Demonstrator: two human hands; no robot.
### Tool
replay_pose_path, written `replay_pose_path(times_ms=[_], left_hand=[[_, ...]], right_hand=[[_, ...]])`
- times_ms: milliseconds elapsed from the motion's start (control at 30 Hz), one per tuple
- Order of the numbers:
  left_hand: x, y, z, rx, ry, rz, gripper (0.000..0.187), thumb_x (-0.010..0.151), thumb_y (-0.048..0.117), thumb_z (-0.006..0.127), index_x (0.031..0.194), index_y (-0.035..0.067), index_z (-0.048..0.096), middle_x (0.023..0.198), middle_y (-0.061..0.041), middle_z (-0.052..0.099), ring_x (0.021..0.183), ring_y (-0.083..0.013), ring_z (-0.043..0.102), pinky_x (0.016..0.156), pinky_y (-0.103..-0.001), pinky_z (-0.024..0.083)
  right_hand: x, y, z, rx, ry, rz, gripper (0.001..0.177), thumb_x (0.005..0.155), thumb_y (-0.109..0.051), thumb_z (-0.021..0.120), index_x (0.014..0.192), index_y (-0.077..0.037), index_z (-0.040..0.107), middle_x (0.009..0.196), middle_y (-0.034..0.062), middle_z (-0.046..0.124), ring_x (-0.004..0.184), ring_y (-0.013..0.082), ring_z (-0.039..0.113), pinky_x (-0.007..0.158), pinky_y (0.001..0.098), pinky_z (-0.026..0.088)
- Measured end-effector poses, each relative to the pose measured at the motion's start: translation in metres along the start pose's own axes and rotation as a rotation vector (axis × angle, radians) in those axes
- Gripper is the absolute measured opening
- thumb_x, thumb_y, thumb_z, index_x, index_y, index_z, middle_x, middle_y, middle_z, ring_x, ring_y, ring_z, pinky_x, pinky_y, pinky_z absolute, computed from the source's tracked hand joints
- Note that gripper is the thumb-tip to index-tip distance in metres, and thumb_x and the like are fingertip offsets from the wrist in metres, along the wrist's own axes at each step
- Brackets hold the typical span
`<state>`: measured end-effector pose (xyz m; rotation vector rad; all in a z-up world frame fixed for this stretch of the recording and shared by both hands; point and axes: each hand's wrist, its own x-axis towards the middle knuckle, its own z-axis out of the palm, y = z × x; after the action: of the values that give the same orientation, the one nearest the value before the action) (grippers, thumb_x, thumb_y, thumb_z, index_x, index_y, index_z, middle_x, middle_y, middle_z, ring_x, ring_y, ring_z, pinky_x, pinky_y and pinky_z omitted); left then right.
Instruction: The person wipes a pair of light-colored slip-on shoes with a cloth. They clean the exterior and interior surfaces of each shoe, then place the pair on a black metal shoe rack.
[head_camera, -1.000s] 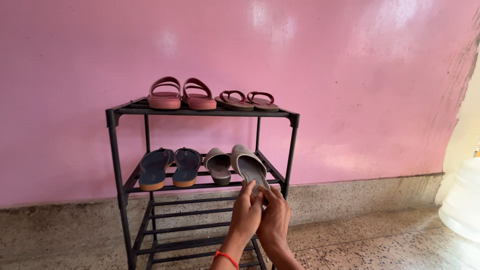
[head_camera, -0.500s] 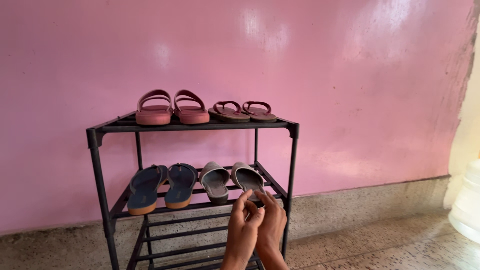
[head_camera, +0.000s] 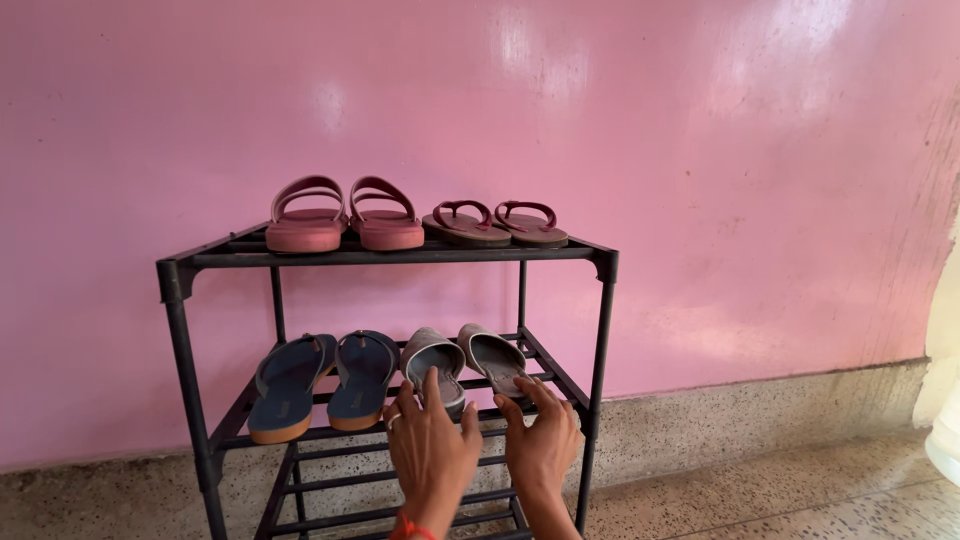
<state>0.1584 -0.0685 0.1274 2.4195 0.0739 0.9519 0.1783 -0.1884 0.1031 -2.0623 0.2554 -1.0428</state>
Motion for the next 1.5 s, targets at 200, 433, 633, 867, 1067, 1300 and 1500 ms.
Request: replay_pose_path(times_ms=[200,433,633,867,1067,1300,1500], left_hand=[[0.017,0.000,0.009,0.008,-0.158,-0.059,0.061,0.082,0.042,0.074,0.135,0.015,0.061,0.131,-0.015,0.062,0.118,-0.0367,0.062,0.107,-0.044,0.048],[0.018,-0.004,0.013,-0.016,-0.092,-0.016,0.058,0.079,0.038,0.076,0.129,0.010,0.066,0.130,-0.016,0.063,0.116,-0.0364,0.063,0.105,-0.043,0.048],[0.016,-0.002,0.010,-0.026,-0.134,-0.037,0.058,0.081,0.040,0.076,0.132,0.014,0.065,0.129,-0.014,0.064,0.118,-0.0349,0.062,0.107,-0.042,0.048],[0.006,-0.011,0.014,0.085,-0.088,0.102,0.085,0.085,0.045,0.071,0.154,0.012,0.034,0.147,-0.027,0.043,0.137,-0.0405,0.043,0.121,-0.047,0.025],[-0.027,-0.020,0.015,0.168,0.024,0.217,0.091,0.089,0.033,0.062,0.162,0.006,0.015,0.166,-0.029,0.017,0.151,-0.0429,0.013,0.122,-0.051,0.011],[-0.067,-0.033,0.012,0.211,0.058,0.321,0.085,0.090,0.024,0.059,0.158,-0.001,0.015,0.166,-0.020,0.015,0.154,-0.0348,0.012,0.123,-0.049,0.010],[-0.102,-0.046,0.010,0.285,-0.106,0.294,0.083,0.090,0.023,0.058,0.158,0.000,0.016,0.167,-0.019,0.014,0.155,-0.0317,0.010,0.125,-0.048,0.007]], right_hand=[[0.001,0.004,0.013,0.040,0.035,-0.049,0.039,0.080,-0.040,0.078,0.111,-0.016,0.078,0.121,0.0034,0.075,0.118,0.0237,0.063,0.096,0.0427,0.049],[0.001,0.007,0.011,0.053,0.023,-0.041,0.033,0.084,-0.035,0.076,0.108,-0.012,0.077,0.123,0.0087,0.072,0.117,0.0274,0.064,0.093,0.0440,0.051],[-0.003,0.008,0.011,0.071,0.002,-0.059,0.033,0.085,-0.028,0.075,0.114,-0.013,0.075,0.131,0.0089,0.067,0.125,0.0290,0.058,0.098,0.0456,0.049],[-0.021,0.013,0.006,0.039,0.080,-0.233,0.056,0.082,-0.006,0.064,0.137,-0.011,0.058,0.141,0.0168,0.053,0.125,0.0370,0.049,0.098,0.0497,0.045],[-0.052,0.009,-0.004,0.046,0.118,-0.269,0.045,0.089,-0.005,0.058,0.134,-0.011,0.058,0.143,0.0188,0.050,0.127,0.0411,0.045,0.098,0.0541,0.040],[-0.078,0.016,-0.019,0.016,0.054,-0.503,0.042,0.098,-0.012,0.051,0.139,-0.009,0.059,0.150,0.0139,0.054,0.141,0.0378,0.044,0.108,0.0525,0.036],[-0.107,0.034,-0.028,-0.053,-0.080,-0.590,0.042,0.103,-0.023,0.046,0.140,-0.009,0.060,0.149,0.0127,0.057,0.143,0.0368,0.044,0.113,0.0508,0.035]])
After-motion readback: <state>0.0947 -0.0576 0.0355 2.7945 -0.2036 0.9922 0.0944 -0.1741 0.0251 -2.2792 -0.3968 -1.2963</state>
